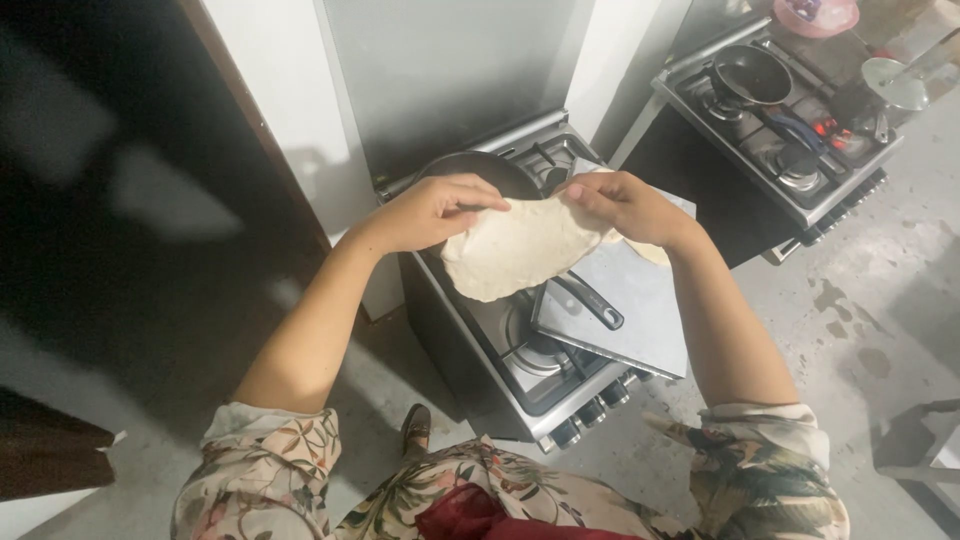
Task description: Cook flatbread on a stove and prepare new dough pieces for cooking.
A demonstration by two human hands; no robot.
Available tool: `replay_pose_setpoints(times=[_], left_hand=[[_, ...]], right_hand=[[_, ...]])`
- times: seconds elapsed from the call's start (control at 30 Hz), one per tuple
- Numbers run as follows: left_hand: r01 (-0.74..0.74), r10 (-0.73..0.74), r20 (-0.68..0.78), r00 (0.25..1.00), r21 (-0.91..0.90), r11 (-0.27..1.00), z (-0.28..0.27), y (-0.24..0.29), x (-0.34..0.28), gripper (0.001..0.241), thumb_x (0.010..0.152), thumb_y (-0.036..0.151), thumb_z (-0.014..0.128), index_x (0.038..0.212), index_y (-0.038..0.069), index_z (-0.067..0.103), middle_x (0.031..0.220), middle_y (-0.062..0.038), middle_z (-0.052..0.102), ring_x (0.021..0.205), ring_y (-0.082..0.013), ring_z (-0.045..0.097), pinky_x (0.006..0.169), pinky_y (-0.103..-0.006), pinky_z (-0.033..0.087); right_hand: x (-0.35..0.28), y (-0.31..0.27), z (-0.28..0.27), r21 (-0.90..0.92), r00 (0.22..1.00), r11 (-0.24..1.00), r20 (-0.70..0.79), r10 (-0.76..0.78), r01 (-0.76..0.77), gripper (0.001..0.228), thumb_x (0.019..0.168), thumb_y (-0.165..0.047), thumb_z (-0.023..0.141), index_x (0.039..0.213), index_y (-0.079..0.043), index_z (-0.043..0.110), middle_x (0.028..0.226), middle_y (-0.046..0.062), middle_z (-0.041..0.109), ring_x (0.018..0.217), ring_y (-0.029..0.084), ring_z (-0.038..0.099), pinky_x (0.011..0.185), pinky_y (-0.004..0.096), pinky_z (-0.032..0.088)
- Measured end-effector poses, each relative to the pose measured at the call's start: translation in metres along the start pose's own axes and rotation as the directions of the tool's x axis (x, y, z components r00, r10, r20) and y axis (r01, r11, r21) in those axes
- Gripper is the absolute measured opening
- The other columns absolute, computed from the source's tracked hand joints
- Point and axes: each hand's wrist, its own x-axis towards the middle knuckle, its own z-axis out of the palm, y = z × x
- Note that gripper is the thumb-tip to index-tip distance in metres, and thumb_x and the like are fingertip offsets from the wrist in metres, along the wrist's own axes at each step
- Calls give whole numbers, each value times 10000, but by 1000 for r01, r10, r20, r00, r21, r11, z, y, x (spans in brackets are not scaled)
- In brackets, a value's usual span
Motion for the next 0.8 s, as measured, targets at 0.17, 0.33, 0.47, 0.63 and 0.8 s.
replay_pose_setpoints(times=[0.17, 0.33, 0.47, 0.63, 0.8], left_hand=[[-16, 21, -57, 998, 73, 997, -15, 7, -3, 469, 944, -34, 582, 1394, 93, 611, 1416, -59, 569, 1159, -156, 634, 961, -296, 547], [-26, 49, -92, 995, 233, 972, -34, -4, 6, 540, 924, -71, 565, 1432, 105, 603, 1435, -64, 593, 1129, -203, 623, 920, -332, 514], [-10, 66, -139, 988, 372, 928, -49, -33, 21, 596, 871, -116, 514, 1412, 111, 614, 1416, -81, 601, 1174, -236, 634, 921, -334, 515], [-79, 166, -130, 977, 505, 860, -66, -92, 43, 548, 906, -145, 485, 1390, 77, 615, 1415, -109, 597, 1246, -296, 621, 1027, -378, 503], [60, 65, -198, 978, 567, 822, -78, -145, 66, 533, 910, -143, 471, 1367, 92, 612, 1423, -53, 576, 1197, -304, 622, 976, -395, 510]], right_hand=[[12, 15, -4, -7, 999, 999, 27, 37, -37, 444, 1048, -429, 516, 1210, -76, 732, 939, 1, 723, 892, 102, 643, 833, 287, 533], [37, 43, -13, -22, 995, 995, 21, 96, -96, 448, 1059, -450, 528, 1180, -77, 745, 886, 13, 672, 838, 113, 605, 774, 299, 519], [67, 51, -12, -42, 996, 997, -61, 69, -71, 392, 1049, -420, 565, 1158, -77, 720, 930, -2, 695, 874, 99, 619, 815, 294, 511], [117, 78, -9, -126, 986, 985, -130, 104, -120, 354, 1064, -380, 569, 1151, -68, 711, 954, 32, 710, 901, 133, 631, 851, 310, 507], [174, 125, 2, -163, 969, 981, -238, 63, -104, 347, 1059, -350, 575, 1196, -58, 702, 987, 78, 735, 920, 171, 675, 854, 335, 529]])
